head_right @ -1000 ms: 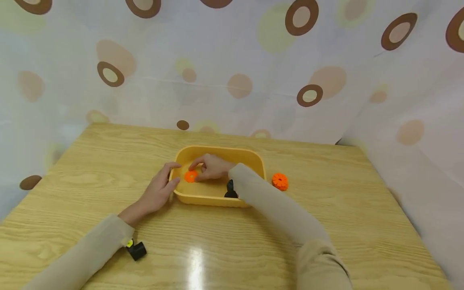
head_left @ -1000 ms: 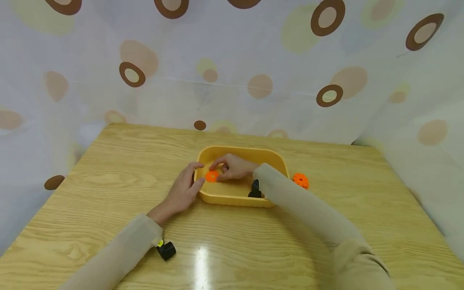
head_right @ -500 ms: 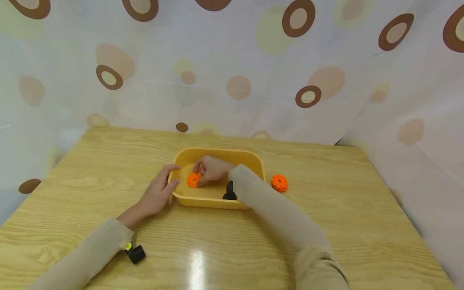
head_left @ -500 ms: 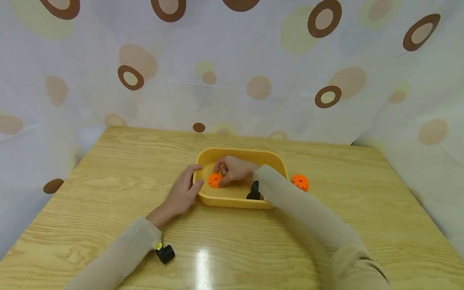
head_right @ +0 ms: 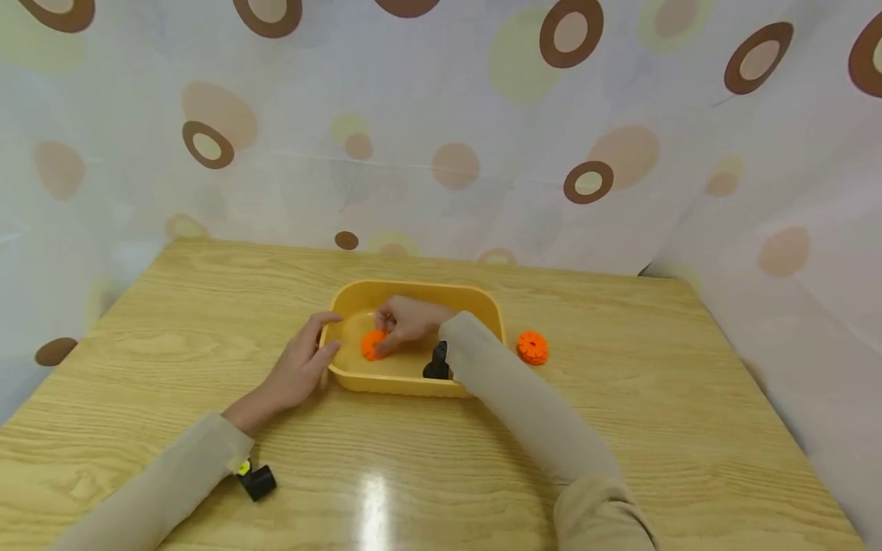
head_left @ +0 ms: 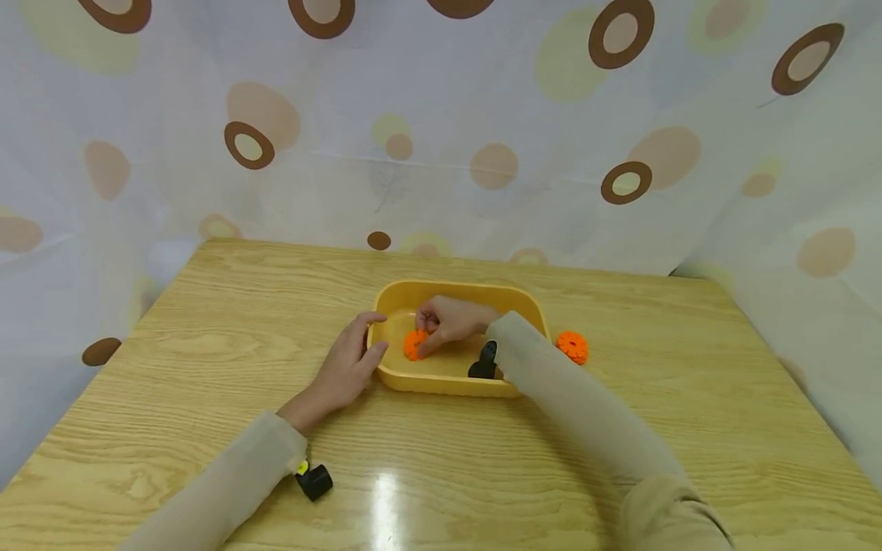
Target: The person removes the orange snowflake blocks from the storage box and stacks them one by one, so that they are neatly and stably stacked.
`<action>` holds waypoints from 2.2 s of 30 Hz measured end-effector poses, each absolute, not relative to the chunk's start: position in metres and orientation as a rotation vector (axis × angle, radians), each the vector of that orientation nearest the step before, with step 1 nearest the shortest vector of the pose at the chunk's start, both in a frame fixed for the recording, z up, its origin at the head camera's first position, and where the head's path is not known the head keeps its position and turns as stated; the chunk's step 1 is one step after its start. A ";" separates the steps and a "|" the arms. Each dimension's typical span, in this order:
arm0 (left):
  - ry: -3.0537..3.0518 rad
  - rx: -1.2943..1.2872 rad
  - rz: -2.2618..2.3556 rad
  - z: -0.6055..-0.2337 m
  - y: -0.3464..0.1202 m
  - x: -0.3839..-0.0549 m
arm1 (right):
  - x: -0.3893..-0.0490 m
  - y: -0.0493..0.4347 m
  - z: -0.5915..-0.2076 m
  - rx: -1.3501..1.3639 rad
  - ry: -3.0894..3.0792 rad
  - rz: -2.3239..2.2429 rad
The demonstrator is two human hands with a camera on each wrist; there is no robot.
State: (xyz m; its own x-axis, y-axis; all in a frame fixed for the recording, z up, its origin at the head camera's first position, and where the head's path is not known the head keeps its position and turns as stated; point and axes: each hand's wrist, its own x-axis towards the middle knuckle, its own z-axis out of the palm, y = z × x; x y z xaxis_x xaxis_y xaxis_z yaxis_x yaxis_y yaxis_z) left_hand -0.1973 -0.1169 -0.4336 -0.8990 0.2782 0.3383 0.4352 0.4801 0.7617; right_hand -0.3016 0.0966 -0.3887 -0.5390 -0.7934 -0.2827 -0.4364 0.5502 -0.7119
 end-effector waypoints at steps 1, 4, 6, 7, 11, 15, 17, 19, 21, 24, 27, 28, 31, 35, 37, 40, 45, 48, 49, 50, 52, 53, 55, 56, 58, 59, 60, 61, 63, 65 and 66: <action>-2.555 -0.621 -1.392 -0.434 -0.117 -0.197 | -0.302 0.098 -0.388 -0.990 2.185 -0.777; -2.558 -0.618 -1.394 -0.434 -0.117 -0.198 | -0.304 0.101 -0.388 -0.992 2.174 -0.777; -2.562 -0.616 -1.392 -0.434 -0.117 -0.197 | -0.304 0.103 -0.386 -0.971 2.164 -0.779; -2.564 -0.615 -1.391 -0.433 -0.117 -0.197 | -0.304 0.104 -0.385 -0.960 2.162 -0.778; -2.569 -0.617 -1.390 -0.433 -0.117 -0.198 | -0.302 0.107 -0.379 -0.904 2.155 -0.777; -2.568 -0.622 -1.384 -0.433 -0.117 -0.197 | -0.302 0.109 -0.379 -0.880 2.148 -0.791; -2.565 -0.623 -1.376 -0.433 -0.117 -0.197 | -0.302 0.110 -0.379 -0.875 2.147 -0.800; -2.569 -0.619 -1.369 -0.433 -0.116 -0.198 | -0.302 0.111 -0.378 -0.875 2.151 -0.806; -2.566 -0.614 -1.366 -0.434 -0.116 -0.198 | -0.301 0.112 -0.377 -0.885 2.152 -0.813; -2.563 -0.605 -1.360 -0.435 -0.115 -0.198 | -0.301 0.114 -0.377 -0.903 2.170 -0.834; -2.555 -0.600 -1.367 -0.435 -0.116 -0.198 | -0.302 0.114 -0.376 -0.930 2.197 -0.877; -2.554 -0.600 -1.368 -0.435 -0.116 -0.198 | -0.302 0.114 -0.376 -0.941 2.207 -0.891; -2.561 -0.603 -1.373 -0.434 -0.115 -0.197 | -0.302 0.115 -0.377 -0.963 2.217 -0.943; -2.569 -0.599 -1.377 -0.433 -0.114 -0.197 | -0.299 0.116 -0.375 -0.946 2.269 -1.024; -2.570 -0.601 -1.381 -0.433 -0.114 -0.197 | -0.299 0.117 -0.374 -0.933 2.318 -1.076; -2.567 -0.597 -1.380 -0.434 -0.114 -0.197 | -0.299 0.118 -0.371 -0.933 2.363 -1.152; -2.561 -0.595 -1.368 -0.436 -0.114 -0.196 | -0.298 0.122 -0.364 -0.949 2.332 -1.265; -2.562 -0.598 -1.362 -0.436 -0.114 -0.195 | -0.296 0.126 -0.360 -0.911 2.284 -1.317; -2.565 -0.594 -1.361 -0.436 -0.113 -0.195 | -0.295 0.127 -0.359 -0.903 2.264 -1.333; -2.565 -0.586 -1.361 -0.437 -0.114 -0.195 | -0.294 0.128 -0.358 -0.902 2.239 -1.350; -2.563 -0.570 -1.359 -0.437 -0.114 -0.194 | -0.293 0.130 -0.356 -0.892 2.202 -1.373; -2.564 -0.568 -1.360 -0.437 -0.114 -0.194 | -0.292 0.132 -0.355 -0.888 2.186 -1.385; -2.565 -0.569 -1.354 -0.437 -0.114 -0.194 | -0.291 0.135 -0.353 -0.868 2.175 -1.402; -2.566 -0.570 -1.351 -0.437 -0.114 -0.194 | -0.291 0.137 -0.353 -0.856 2.174 -1.411; -2.566 -0.572 -1.348 -0.436 -0.114 -0.194 | -0.292 0.141 -0.351 -0.836 2.186 -1.418; -2.567 -0.571 -1.350 -0.436 -0.114 -0.194 | -0.292 0.143 -0.350 -0.831 2.197 -1.417; -2.568 -0.571 -1.347 -0.436 -0.114 -0.195 | -0.292 0.145 -0.349 -0.821 2.211 -1.414; -2.568 -0.572 -1.352 -0.436 -0.114 -0.195 | -0.292 0.148 -0.347 -0.817 2.227 -1.405; -2.570 -0.574 -1.357 -0.436 -0.114 -0.195 | -0.292 0.153 -0.344 -0.804 2.246 -1.394; -2.573 -0.571 -1.359 -0.436 -0.115 -0.195 | -0.292 0.157 -0.342 -0.794 2.269 -1.372; -2.574 -0.572 -1.354 -0.436 -0.116 -0.195 | -0.292 0.160 -0.341 -0.785 2.276 -1.363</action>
State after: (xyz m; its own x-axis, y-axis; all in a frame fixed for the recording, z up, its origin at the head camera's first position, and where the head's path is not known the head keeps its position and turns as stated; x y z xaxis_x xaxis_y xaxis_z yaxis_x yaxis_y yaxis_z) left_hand -0.1945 -0.1156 -0.4361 -0.9105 0.2518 0.3280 0.4129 0.5121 0.7532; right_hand -0.2924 0.1596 -0.3405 -0.7753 -0.6308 -0.0314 -0.2700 0.3760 -0.8864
